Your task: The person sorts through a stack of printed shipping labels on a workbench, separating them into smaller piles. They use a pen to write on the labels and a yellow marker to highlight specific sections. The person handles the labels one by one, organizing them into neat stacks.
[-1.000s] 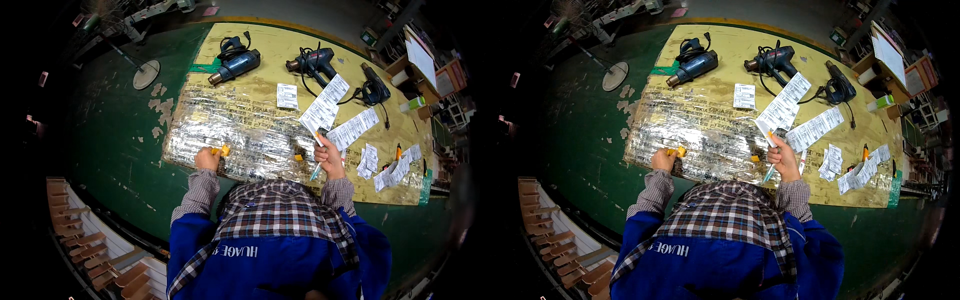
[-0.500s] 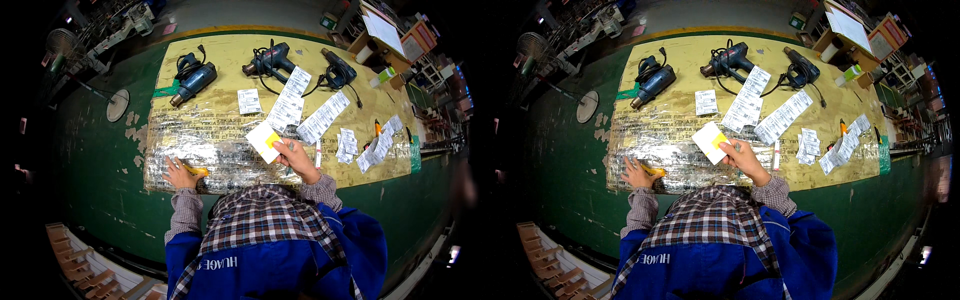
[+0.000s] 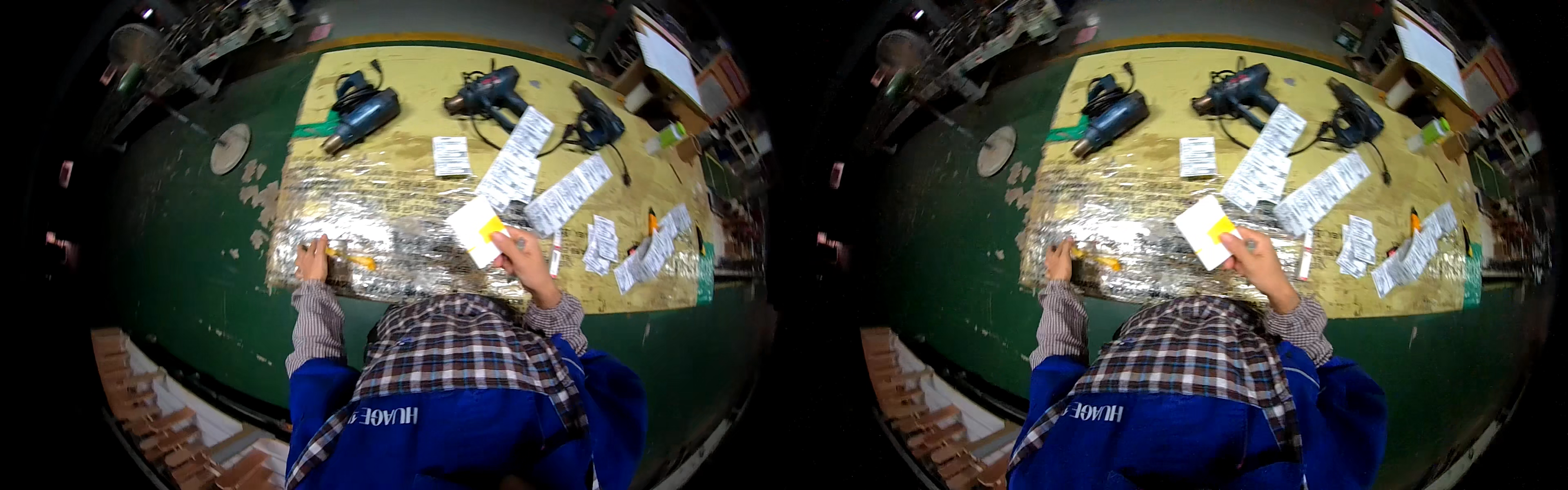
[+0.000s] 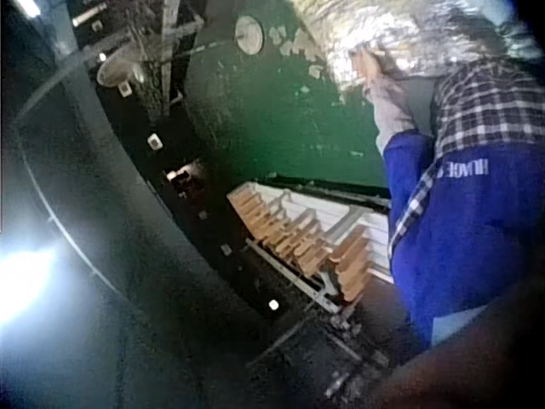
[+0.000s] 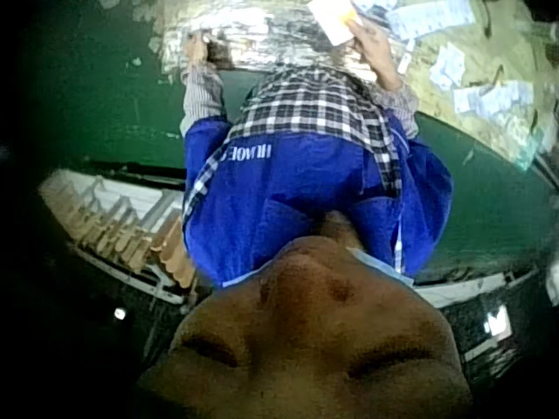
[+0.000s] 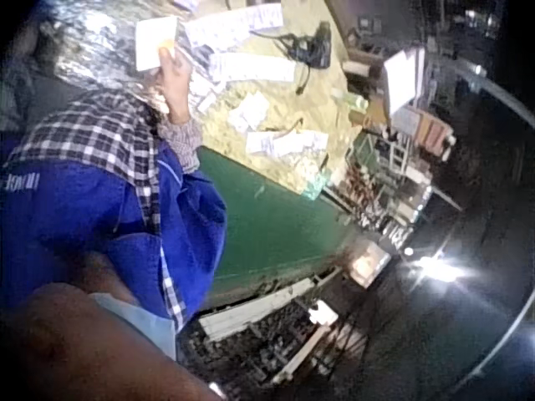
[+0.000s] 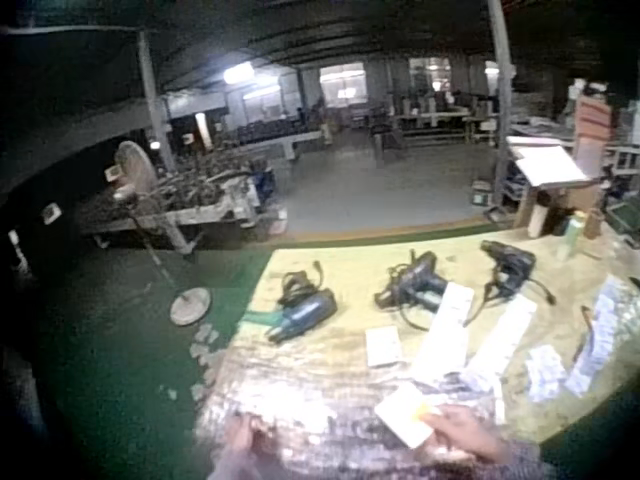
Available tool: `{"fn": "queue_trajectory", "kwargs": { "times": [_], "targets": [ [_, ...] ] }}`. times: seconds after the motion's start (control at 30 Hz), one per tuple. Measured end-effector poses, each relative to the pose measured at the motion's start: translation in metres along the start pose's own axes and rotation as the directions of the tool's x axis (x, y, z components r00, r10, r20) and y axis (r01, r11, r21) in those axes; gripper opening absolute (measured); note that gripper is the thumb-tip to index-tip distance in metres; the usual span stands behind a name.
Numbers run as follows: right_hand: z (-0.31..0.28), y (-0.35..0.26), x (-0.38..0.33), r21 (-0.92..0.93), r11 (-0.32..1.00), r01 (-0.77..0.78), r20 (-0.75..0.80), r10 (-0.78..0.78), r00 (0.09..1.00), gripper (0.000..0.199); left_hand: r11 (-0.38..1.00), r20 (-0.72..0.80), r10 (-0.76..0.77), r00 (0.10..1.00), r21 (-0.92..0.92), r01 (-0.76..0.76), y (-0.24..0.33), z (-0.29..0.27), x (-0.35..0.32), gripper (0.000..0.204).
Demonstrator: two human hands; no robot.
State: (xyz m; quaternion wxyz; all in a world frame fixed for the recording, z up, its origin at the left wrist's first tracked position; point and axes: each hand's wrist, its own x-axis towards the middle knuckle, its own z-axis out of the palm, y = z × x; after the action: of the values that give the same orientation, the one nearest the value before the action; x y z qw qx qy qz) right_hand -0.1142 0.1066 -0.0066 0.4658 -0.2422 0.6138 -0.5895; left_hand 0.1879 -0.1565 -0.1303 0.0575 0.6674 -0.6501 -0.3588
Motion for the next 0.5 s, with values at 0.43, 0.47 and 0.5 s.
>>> {"fn": "queue_trajectory", "kwargs": {
  "times": [0.43,0.47,0.5],
  "targets": [
    [0.0,0.002,0.002,-0.059,0.998,-0.004,0.103,0.01,0.995,0.03,0.935,-0.431,0.352,0.831,0.113,-0.337,-0.047,-0.003,0.028,0.013],
    [0.004,0.001,0.0,-0.034,0.999,-0.036,0.092,0.039,0.995,0.029,0.912,-0.449,0.385,0.806,0.049,-0.408,-0.064,-0.007,0.038,0.012],
    [0.01,-0.002,-0.002,-0.014,0.998,-0.064,0.069,0.065,0.996,0.029,0.875,-0.464,0.42,0.78,-0.023,-0.484,-0.069,-0.004,0.044,0.012]
  ]
}}
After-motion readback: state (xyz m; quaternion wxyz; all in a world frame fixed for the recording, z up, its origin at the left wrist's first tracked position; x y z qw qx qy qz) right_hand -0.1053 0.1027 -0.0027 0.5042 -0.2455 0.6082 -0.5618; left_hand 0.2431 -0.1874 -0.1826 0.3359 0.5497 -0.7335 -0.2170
